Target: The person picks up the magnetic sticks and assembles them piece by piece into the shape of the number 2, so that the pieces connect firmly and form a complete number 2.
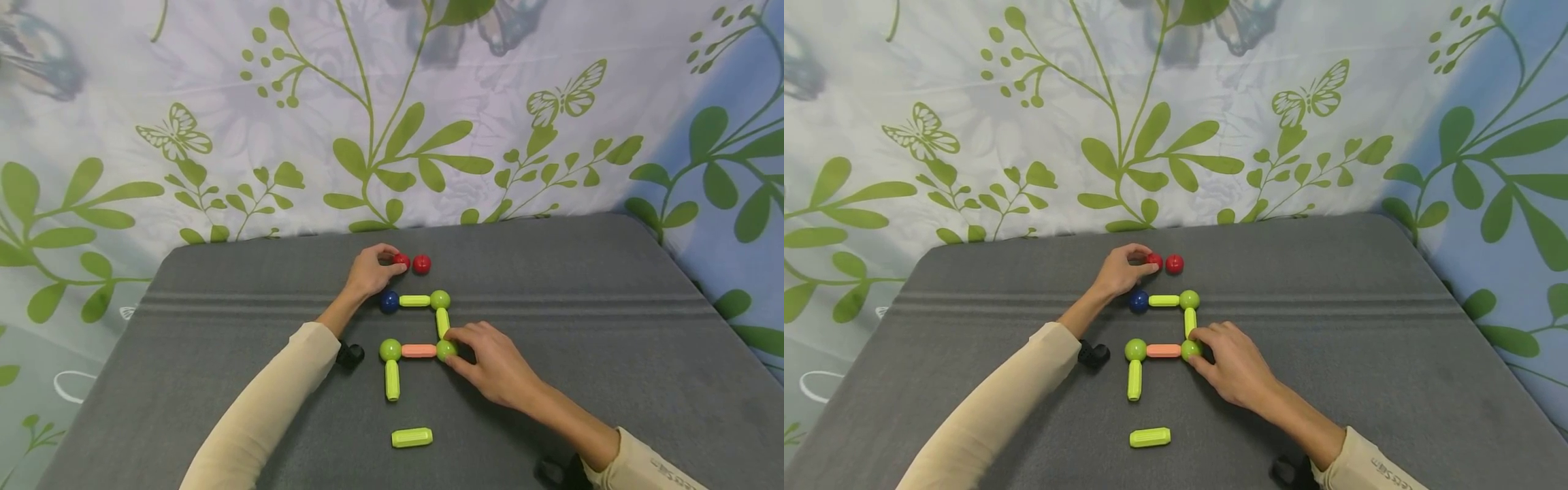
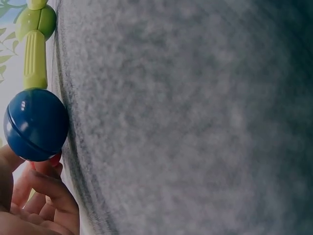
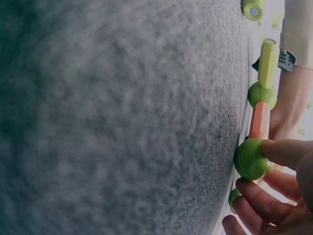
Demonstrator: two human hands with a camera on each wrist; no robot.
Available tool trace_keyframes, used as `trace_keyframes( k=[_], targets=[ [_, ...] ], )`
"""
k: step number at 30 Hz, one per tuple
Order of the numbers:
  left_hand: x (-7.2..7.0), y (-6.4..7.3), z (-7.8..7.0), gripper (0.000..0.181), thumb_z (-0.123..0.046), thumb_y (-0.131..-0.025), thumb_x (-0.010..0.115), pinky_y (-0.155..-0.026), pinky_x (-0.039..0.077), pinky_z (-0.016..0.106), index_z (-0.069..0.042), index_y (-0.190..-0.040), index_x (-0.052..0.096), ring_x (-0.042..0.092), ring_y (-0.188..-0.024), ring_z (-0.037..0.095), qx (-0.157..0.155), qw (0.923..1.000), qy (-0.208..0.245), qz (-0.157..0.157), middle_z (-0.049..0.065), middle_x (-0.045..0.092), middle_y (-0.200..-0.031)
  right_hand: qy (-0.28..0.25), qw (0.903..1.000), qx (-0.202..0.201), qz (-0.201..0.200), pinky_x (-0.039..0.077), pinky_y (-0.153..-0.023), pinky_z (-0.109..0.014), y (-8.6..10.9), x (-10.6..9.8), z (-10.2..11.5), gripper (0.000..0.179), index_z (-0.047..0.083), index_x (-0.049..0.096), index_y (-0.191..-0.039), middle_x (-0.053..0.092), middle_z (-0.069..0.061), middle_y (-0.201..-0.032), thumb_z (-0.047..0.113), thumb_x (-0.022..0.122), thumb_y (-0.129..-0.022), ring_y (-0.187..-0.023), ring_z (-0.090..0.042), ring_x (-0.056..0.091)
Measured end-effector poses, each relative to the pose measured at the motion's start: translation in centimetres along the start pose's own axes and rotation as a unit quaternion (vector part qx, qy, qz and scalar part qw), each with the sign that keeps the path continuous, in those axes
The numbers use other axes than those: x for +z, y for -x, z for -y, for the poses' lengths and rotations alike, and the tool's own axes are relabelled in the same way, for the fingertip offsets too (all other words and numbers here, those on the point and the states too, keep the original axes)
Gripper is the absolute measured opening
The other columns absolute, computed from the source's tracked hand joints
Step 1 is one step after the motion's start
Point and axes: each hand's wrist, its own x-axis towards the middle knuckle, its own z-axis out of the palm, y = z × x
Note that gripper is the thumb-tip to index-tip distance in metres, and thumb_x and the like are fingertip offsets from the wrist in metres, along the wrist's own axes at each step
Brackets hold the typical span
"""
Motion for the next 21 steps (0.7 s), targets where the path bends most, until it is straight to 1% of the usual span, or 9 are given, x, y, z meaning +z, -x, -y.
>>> trace_keyframes(
  k=[3,6,11,13,15,17,21],
  targets=[
    [0.0,0.0,0.0,0.034,-0.023,-0.091,0.074,-0.069,0.054,0.030,-0.008,-0.120,0.065,0.066,-0.074,0.019,0.000,1.0000,0.001,-0.001,0.013,0.066,-0.120,0.002,1.0000,0.002,0.001,0.050,-0.080,-0.041,0.0,0.0,0.0,0.028,0.011,0.071,-0.111,0.068,0.003,-0.103,0.018,0.080,-0.085,-0.095,-0.016,0.059],
    [0.1,0.0,0.1,0.034,-0.022,-0.091,0.074,-0.069,0.054,0.031,-0.008,-0.120,0.065,0.066,-0.075,0.020,-0.004,0.9999,0.010,-0.003,0.013,0.066,-0.119,0.001,1.0000,0.003,0.001,0.050,-0.080,-0.041,0.0,0.0,0.0,0.028,0.011,0.071,-0.111,0.068,0.003,-0.103,0.018,0.080,-0.085,-0.095,-0.016,0.059],
    [0.2,0.3,-0.2,0.033,-0.021,-0.091,0.074,-0.067,0.053,0.030,-0.007,-0.120,0.064,0.063,-0.072,0.019,-0.020,0.9981,0.058,-0.007,0.011,0.065,-0.116,0.002,1.0000,0.005,0.003,0.050,-0.081,-0.041,-0.1,0.0,0.0,0.028,0.011,0.071,-0.111,0.068,0.003,-0.104,0.017,0.080,-0.085,-0.096,-0.016,0.059],
    [0.2,0.6,-0.3,0.033,-0.021,-0.091,0.074,-0.066,0.052,0.030,-0.007,-0.119,0.065,0.061,-0.071,0.019,-0.020,0.9969,0.076,-0.011,0.011,0.065,-0.114,0.001,1.0000,0.005,0.004,0.050,-0.081,-0.041,-0.1,0.0,0.0,0.028,0.011,0.071,-0.111,0.068,0.003,-0.104,0.018,0.080,-0.085,-0.096,-0.016,0.059],
    [0.3,0.8,-0.5,0.033,-0.022,-0.091,0.074,-0.065,0.052,0.030,-0.007,-0.119,0.065,0.061,-0.071,0.019,-0.017,0.9962,0.084,-0.016,0.010,0.065,-0.113,0.000,1.0000,0.005,0.004,0.050,-0.081,-0.041,-0.1,0.0,0.0,0.028,0.011,0.071,-0.111,0.068,0.003,-0.104,0.018,0.080,-0.085,-0.096,-0.016,0.059],
    [0.3,1.0,-0.6,0.032,-0.022,-0.091,0.074,-0.066,0.053,0.030,-0.007,-0.118,0.065,0.062,-0.073,0.020,-0.013,0.9955,0.091,-0.023,0.010,0.065,-0.113,-0.001,1.0000,0.004,0.003,0.050,-0.081,-0.041,-0.1,-0.1,0.0,0.028,0.011,0.071,-0.111,0.068,0.003,-0.104,0.017,0.080,-0.085,-0.096,-0.016,0.059],
    [0.2,1.6,-0.7,0.032,-0.024,-0.091,0.074,-0.070,0.054,0.032,-0.007,-0.117,0.065,0.063,-0.084,0.021,-0.008,0.9941,0.102,-0.035,0.009,0.065,-0.114,-0.003,1.0000,0.003,0.001,0.050,-0.081,-0.041,0.0,-0.1,0.0,0.027,0.011,0.071,-0.110,0.068,0.003,-0.103,0.016,0.080,-0.085,-0.096,-0.016,0.059]
  ],
)
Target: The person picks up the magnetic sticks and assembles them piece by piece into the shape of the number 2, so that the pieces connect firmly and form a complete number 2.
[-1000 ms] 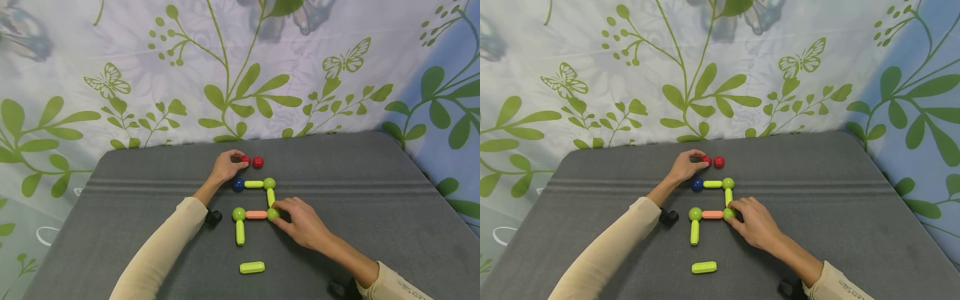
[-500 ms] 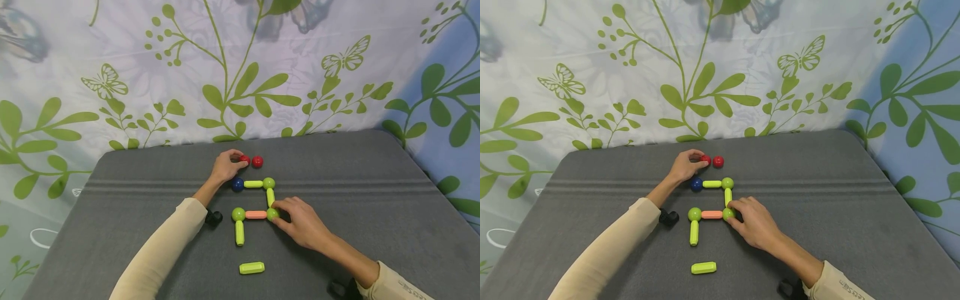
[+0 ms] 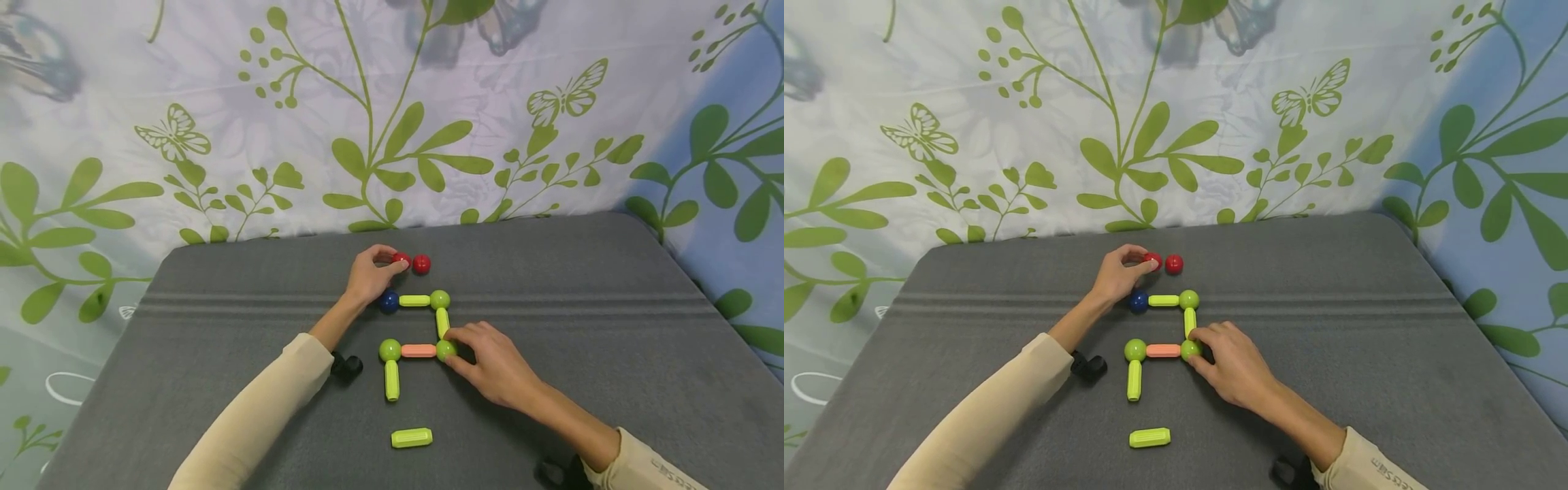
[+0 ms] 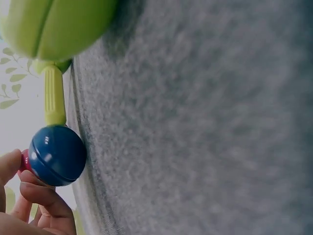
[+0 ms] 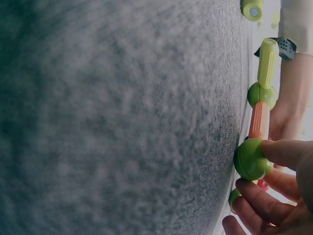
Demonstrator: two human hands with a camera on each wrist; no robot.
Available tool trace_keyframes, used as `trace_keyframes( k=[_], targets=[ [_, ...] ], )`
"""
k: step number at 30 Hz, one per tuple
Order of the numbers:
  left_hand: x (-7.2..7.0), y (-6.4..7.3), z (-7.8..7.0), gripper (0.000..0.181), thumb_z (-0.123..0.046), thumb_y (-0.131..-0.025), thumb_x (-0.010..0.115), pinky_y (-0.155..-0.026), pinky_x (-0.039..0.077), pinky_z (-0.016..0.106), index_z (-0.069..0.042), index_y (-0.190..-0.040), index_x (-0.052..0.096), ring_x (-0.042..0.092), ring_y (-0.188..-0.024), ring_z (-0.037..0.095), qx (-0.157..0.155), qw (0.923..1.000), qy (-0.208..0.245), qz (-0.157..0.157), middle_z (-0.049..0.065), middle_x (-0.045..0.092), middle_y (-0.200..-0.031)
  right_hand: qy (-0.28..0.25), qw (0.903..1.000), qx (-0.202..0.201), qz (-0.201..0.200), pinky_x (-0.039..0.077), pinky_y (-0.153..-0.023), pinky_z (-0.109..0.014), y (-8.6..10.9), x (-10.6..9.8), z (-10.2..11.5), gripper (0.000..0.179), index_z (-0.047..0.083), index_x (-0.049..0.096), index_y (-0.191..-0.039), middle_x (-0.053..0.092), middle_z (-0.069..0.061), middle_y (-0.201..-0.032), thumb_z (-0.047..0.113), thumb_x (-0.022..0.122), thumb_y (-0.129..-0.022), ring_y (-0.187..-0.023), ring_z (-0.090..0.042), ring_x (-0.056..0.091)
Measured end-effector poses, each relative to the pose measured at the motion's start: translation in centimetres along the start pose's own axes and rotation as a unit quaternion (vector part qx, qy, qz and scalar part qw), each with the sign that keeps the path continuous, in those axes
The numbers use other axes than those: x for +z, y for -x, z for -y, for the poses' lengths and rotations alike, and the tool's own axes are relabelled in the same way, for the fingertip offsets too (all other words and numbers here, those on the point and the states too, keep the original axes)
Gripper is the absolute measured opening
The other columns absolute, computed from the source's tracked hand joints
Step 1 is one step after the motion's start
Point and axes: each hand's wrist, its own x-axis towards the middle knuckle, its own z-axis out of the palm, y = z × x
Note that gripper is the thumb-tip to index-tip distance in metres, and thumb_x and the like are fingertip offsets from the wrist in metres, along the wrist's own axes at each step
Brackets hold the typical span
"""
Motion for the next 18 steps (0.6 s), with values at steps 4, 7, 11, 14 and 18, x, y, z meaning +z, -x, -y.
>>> trace_keyframes(
  k=[4,7,11,14,18],
  targets=[
    [-0.4,1.1,-0.1,0.033,-0.027,-0.092,0.073,-0.072,0.053,0.033,-0.007,-0.117,0.063,0.062,-0.088,0.023,0.001,0.9999,0.015,0.001,0.009,0.064,-0.113,0.002,1.0000,0.000,0.000,0.050,-0.081,-0.041,0.0,0.0,0.0,0.027,0.011,0.071,-0.110,0.068,0.004,-0.103,0.017,0.080,-0.085,-0.096,-0.016,0.059],
    [-0.7,2.0,-0.1,0.033,-0.028,-0.092,0.072,-0.073,0.052,0.034,-0.007,-0.117,0.063,0.061,-0.089,0.026,0.006,0.9997,0.022,0.009,0.009,0.064,-0.111,0.003,1.0000,0.000,0.000,0.050,-0.081,-0.041,0.1,0.1,0.0,0.027,0.011,0.071,-0.110,0.068,0.004,-0.103,0.017,0.080,-0.085,-0.097,-0.016,0.059],
    [-1.1,3.3,0.0,0.033,-0.028,-0.093,0.071,-0.075,0.051,0.035,-0.007,-0.117,0.064,0.061,-0.093,0.025,0.016,0.9995,0.022,0.017,0.009,0.064,-0.111,0.005,1.0000,0.001,-0.001,0.050,-0.081,-0.041,0.1,0.1,0.0,0.027,0.011,0.071,-0.110,0.068,0.004,-0.103,0.017,0.080,-0.085,-0.097,-0.016,0.059],
    [-1.2,4.1,0.1,0.033,-0.027,-0.093,0.071,-0.075,0.052,0.035,-0.006,-0.117,0.064,0.061,-0.091,0.024,0.017,0.9994,0.025,0.019,0.010,0.064,-0.111,0.006,1.0000,0.002,-0.001,0.050,-0.081,-0.041,0.2,0.1,0.0,0.027,0.011,0.071,-0.110,0.068,0.004,-0.103,0.017,0.080,-0.085,-0.097,-0.016,0.059],
    [-1.5,5.1,0.2,0.033,-0.025,-0.093,0.071,-0.066,0.050,0.031,-0.006,-0.118,0.063,0.058,-0.077,0.024,0.007,0.9979,0.060,0.022,0.011,0.064,-0.112,0.006,1.0000,0.000,-0.002,0.050,-0.081,-0.041,0.2,0.1,0.0,0.027,0.012,0.071,-0.110,0.068,0.004,-0.103,0.017,0.079,-0.085,-0.096,-0.016,0.059]
  ],
)
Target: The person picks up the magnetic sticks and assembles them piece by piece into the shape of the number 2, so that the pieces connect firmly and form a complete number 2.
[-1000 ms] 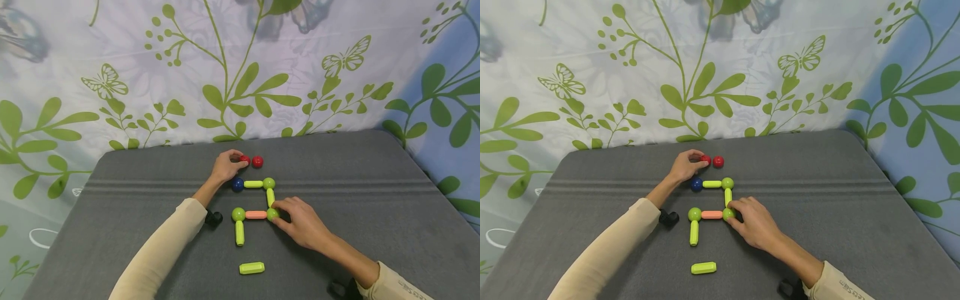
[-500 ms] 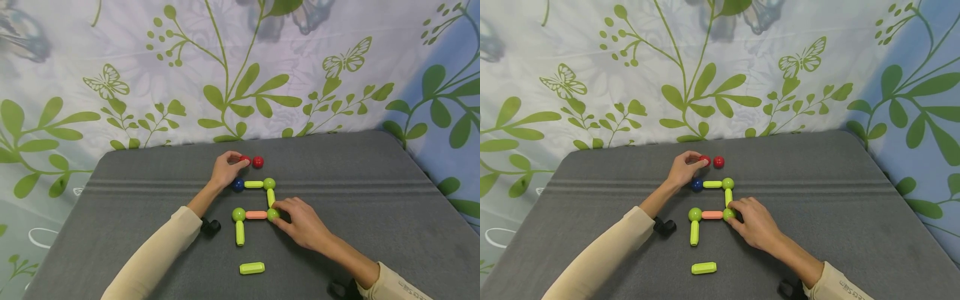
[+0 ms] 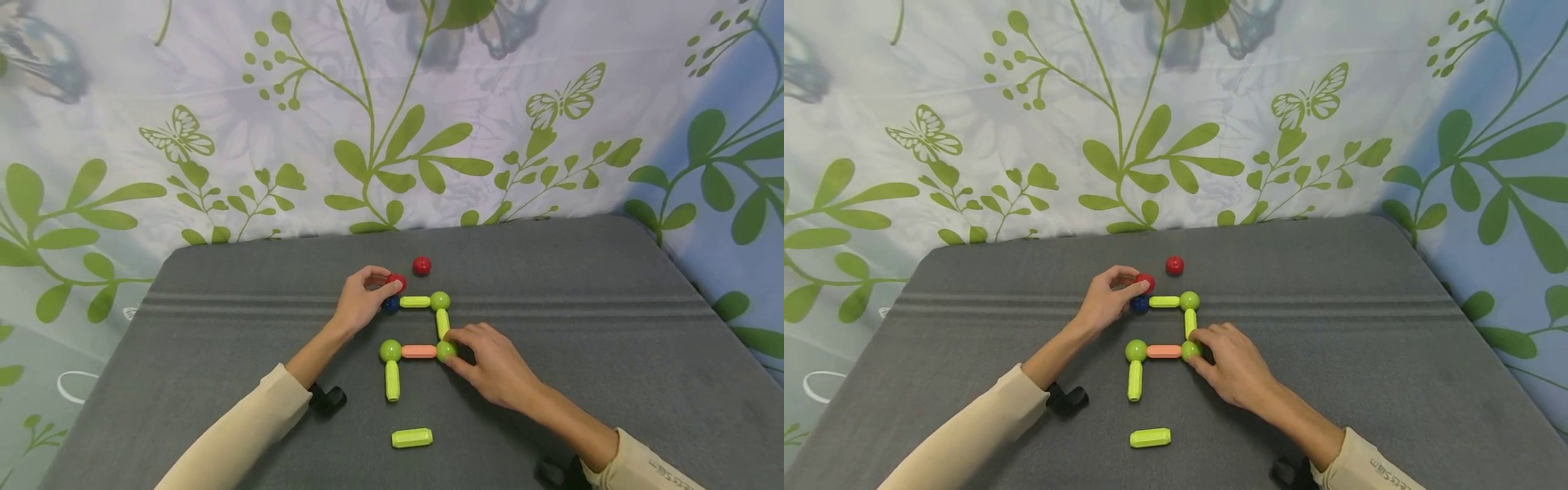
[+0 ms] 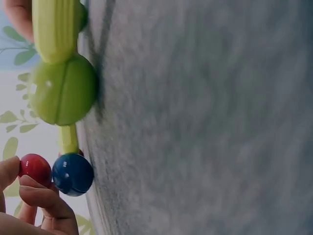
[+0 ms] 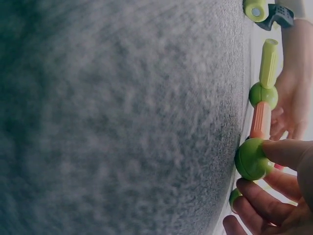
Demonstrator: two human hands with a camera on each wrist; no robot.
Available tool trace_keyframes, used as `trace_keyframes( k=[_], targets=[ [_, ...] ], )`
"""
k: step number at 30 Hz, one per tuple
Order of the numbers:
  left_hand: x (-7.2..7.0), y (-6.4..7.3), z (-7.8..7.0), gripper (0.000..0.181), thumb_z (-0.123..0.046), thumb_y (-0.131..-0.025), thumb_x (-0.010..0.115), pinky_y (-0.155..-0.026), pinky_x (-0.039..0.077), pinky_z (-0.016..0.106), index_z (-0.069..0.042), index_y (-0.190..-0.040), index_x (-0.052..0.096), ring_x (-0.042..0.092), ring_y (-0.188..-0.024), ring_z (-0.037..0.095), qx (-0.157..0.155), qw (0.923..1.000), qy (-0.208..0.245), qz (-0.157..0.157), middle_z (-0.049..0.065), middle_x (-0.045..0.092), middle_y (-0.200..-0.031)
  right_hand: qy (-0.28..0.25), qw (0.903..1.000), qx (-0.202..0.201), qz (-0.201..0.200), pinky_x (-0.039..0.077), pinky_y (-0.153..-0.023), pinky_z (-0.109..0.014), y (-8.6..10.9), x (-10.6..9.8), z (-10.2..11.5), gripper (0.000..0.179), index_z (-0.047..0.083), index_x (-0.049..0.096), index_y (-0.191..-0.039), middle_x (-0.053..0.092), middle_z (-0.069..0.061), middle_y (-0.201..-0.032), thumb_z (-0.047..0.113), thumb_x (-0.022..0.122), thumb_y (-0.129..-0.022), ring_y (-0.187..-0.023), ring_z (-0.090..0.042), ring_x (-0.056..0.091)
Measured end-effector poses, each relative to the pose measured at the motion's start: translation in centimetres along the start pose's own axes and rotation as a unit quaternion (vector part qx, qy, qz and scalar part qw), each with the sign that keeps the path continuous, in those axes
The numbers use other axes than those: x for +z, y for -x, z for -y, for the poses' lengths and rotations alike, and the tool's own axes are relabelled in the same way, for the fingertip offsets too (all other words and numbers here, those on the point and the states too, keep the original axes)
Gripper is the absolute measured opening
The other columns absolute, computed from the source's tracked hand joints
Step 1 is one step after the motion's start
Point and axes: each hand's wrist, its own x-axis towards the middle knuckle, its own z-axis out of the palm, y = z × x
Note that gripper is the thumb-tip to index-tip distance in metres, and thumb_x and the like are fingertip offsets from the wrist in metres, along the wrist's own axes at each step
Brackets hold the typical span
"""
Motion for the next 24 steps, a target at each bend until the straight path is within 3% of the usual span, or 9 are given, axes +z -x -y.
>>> trace_keyframes(
  k=[5,11,24],
  targets=[
    [-0.6,0.7,0.3,0.036,-0.025,-0.092,0.072,-0.053,0.041,0.027,-0.008,-0.122,0.063,0.048,-0.060,0.018,-0.035,0.9973,0.064,-0.010,0.011,0.062,-0.113,0.000,1.0000,-0.003,-0.002,0.050,-0.080,-0.041,0.0,0.0,0.0,0.027,0.012,0.071,-0.110,0.068,0.004,-0.103,0.017,0.080,-0.085,-0.096,-0.016,0.059],
    [-1.4,1.6,0.4,0.036,-0.024,-0.092,0.073,-0.051,0.037,0.026,-0.010,-0.123,0.065,0.043,-0.055,0.015,-0.055,0.9966,0.062,-0.006,0.010,0.063,-0.114,0.003,1.0000,-0.002,0.002,0.050,-0.080,-0.040,0.0,0.0,0.0,0.028,0.011,0.071,-0.111,0.068,0.004,-0.103,0.018,0.079,-0.085,-0.095,-0.016,0.059],
    [-2.3,4.5,0.6,0.029,-0.020,-0.090,0.075,-0.053,0.041,0.027,-0.009,-0.116,0.066,0.049,-0.056,0.019,-0.027,0.9988,0.029,0.029,0.007,0.067,-0.106,0.001,1.0000,0.001,0.003,0.050,-0.080,-0.040,-0.1,-0.1,0.0,0.027,0.012,0.071,-0.111,0.068,0.004,-0.103,0.018,0.079,-0.086,-0.096,-0.015,0.058]
  ],
)
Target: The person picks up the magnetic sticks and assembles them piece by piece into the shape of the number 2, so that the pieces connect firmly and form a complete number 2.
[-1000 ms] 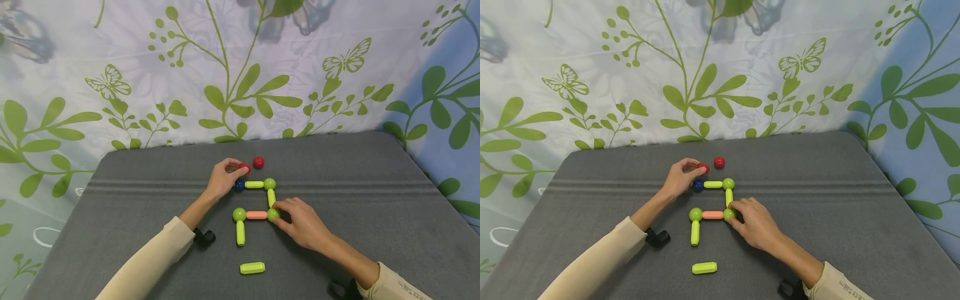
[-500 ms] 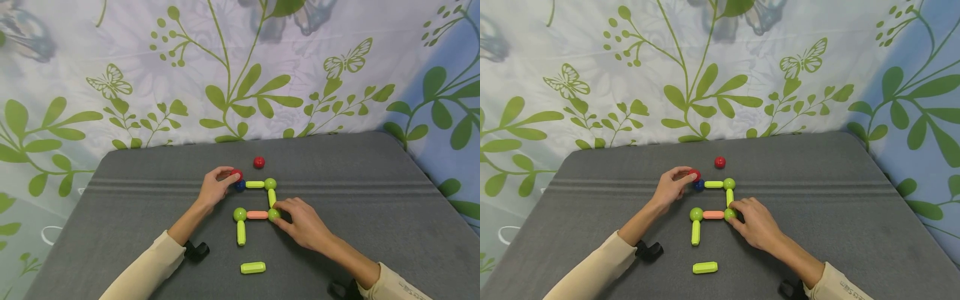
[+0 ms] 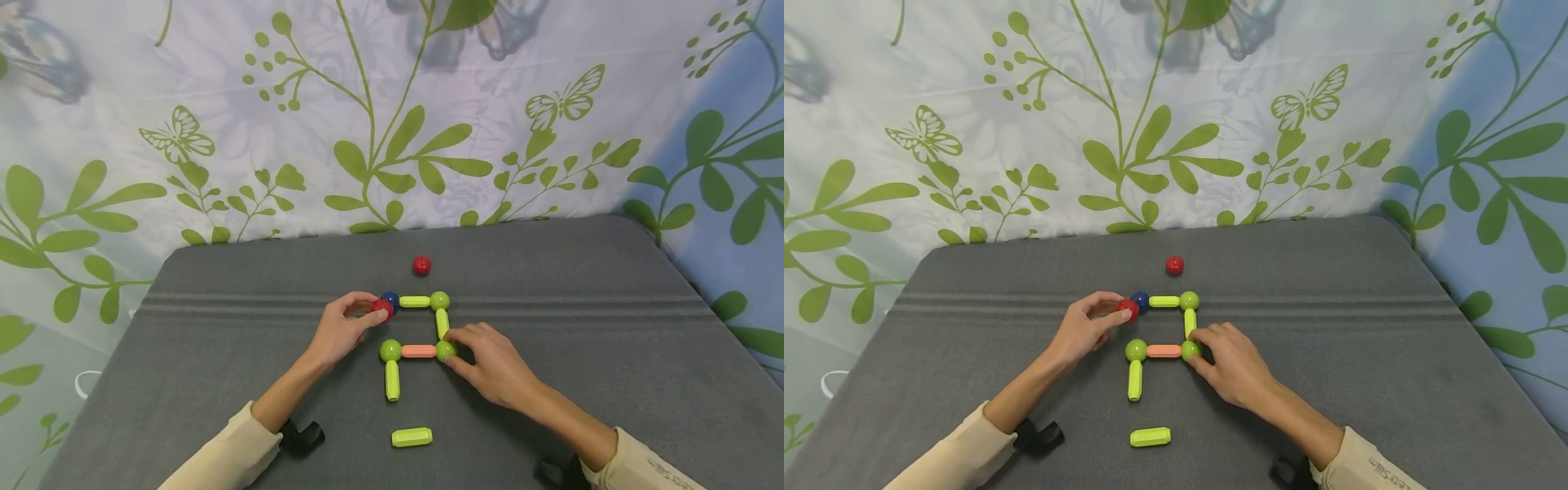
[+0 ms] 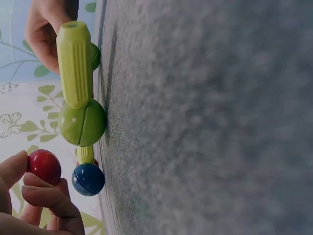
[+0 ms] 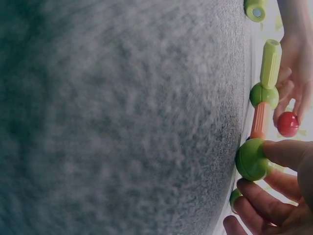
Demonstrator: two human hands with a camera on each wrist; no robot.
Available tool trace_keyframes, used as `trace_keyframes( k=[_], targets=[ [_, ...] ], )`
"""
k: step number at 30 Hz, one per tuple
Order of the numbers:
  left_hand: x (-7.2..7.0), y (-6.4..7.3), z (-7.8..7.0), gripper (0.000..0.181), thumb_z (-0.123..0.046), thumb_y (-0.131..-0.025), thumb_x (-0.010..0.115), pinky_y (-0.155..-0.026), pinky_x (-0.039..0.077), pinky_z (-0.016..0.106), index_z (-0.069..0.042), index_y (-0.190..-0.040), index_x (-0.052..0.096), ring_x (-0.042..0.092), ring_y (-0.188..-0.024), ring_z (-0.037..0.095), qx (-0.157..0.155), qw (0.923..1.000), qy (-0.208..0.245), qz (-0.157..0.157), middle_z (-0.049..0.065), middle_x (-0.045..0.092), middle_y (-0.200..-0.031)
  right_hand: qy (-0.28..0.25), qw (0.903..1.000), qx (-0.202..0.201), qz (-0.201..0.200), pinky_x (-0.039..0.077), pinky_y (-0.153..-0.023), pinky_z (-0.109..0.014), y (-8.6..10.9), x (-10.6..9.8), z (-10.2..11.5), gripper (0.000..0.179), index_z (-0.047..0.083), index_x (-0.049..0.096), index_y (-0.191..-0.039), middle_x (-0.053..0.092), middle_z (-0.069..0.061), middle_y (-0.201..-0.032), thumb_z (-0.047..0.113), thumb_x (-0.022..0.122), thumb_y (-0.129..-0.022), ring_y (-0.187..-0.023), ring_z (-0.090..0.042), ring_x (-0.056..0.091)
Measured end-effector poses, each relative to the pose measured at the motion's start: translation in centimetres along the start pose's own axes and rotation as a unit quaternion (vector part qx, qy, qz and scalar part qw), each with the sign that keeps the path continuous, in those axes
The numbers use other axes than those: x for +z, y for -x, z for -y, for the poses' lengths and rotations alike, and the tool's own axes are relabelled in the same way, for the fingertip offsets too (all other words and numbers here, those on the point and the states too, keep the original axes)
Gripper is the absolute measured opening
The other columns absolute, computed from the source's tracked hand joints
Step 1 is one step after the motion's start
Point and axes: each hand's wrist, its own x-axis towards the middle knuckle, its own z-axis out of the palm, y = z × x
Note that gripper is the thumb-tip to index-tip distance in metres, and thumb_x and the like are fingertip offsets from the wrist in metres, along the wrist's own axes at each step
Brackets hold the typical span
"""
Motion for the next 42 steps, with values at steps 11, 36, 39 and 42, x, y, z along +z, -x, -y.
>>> trace_keyframes(
  k=[11,36,39,42],
  targets=[
    [-0.2,2.1,-0.1,0.029,-0.022,-0.088,0.077,-0.052,0.040,0.025,-0.011,-0.113,0.067,0.047,-0.055,0.015,0.018,0.9985,-0.027,0.043,0.007,0.065,-0.109,0.003,1.0000,-0.003,-0.006,0.050,-0.079,-0.040,0.0,0.2,-0.1,0.027,0.012,0.071,-0.110,0.067,0.006,-0.100,0.018,0.080,-0.084,-0.094,-0.015,0.059],
    [-0.3,6.6,0.2,0.043,-0.025,-0.087,0.077,-0.041,0.024,0.022,-0.007,-0.124,0.065,0.030,-0.044,0.008,-0.002,0.9898,-0.039,0.137,-0.002,0.044,-0.056,0.000,0.9999,-0.008,-0.012,0.050,-0.079,-0.040,0.0,0.2,0.1,0.028,0.011,0.071,-0.110,0.068,0.004,-0.101,0.017,0.080,-0.084,-0.095,-0.016,0.059],
    [-0.5,6.8,0.3,0.040,-0.027,-0.087,0.078,-0.041,0.024,0.022,-0.008,-0.120,0.067,0.029,-0.044,0.007,-0.009,0.9888,-0.039,0.144,-0.003,0.039,-0.053,0.000,0.9999,-0.007,-0.012,0.050,-0.079,-0.040,0.0,0.2,0.1,0.028,0.011,0.071,-0.110,0.068,0.005,-0.101,0.016,0.080,-0.084,-0.095,-0.016,0.059],
    [-0.6,6.9,0.4,0.037,-0.029,-0.087,0.077,-0.041,0.025,0.021,-0.011,-0.118,0.068,0.031,-0.044,0.007,-0.011,0.9880,-0.038,0.150,-0.002,0.048,-0.061,0.001,0.9999,-0.006,-0.012,0.050,-0.079,-0.041,0.0,0.2,0.1,0.028,0.011,0.071,-0.110,0.068,0.004,-0.100,0.016,0.080,-0.084,-0.095,-0.016,0.059]
  ],
)
